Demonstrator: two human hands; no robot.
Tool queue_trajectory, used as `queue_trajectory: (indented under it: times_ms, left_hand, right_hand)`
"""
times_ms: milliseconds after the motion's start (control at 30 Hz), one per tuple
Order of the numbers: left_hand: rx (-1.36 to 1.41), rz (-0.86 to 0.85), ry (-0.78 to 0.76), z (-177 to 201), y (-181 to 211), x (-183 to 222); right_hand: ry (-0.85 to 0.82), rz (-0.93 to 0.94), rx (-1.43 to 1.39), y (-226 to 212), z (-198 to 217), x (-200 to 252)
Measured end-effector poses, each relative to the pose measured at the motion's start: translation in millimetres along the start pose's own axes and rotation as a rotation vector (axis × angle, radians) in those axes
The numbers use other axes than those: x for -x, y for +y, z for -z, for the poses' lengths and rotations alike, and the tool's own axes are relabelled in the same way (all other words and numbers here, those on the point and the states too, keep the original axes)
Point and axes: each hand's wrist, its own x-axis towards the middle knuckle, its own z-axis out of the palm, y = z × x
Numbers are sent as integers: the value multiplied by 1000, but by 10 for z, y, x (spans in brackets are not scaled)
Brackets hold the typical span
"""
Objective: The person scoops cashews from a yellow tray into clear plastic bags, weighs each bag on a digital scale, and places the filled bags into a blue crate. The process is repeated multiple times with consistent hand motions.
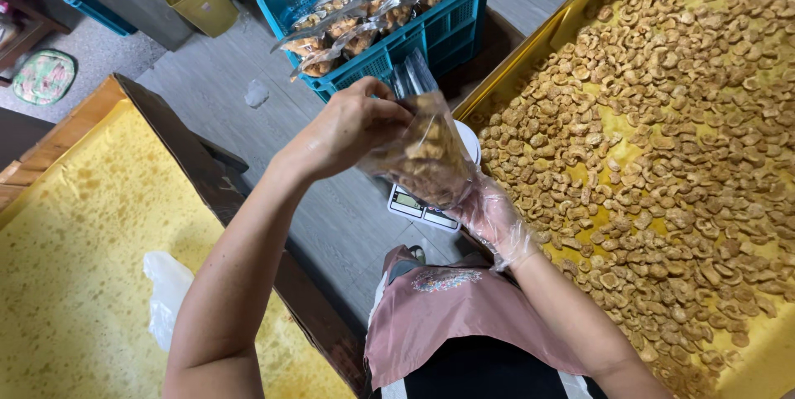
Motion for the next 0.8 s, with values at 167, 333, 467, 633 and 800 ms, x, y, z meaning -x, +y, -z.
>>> queue_trajectory:
  times_ms: [167, 333, 467, 633, 800]
  left_hand:
    - [267, 260, -78, 44, 45, 20]
    - [13, 134, 39, -81, 77, 98]
    - [126, 92, -5, -29, -7, 115]
    - [188, -24, -253, -158, 36, 101]
    - [361, 96, -267, -357, 143, 193]
  right_hand:
    - [-38, 31, 54, 178, -33, -46]
    - [49, -146, 224, 119, -175, 195]
    - [173, -193, 937, -348, -589, 468]
    - [-352, 139, 789, -631, -1386, 451]
    - [-33, -83, 1308, -579, -1849, 358]
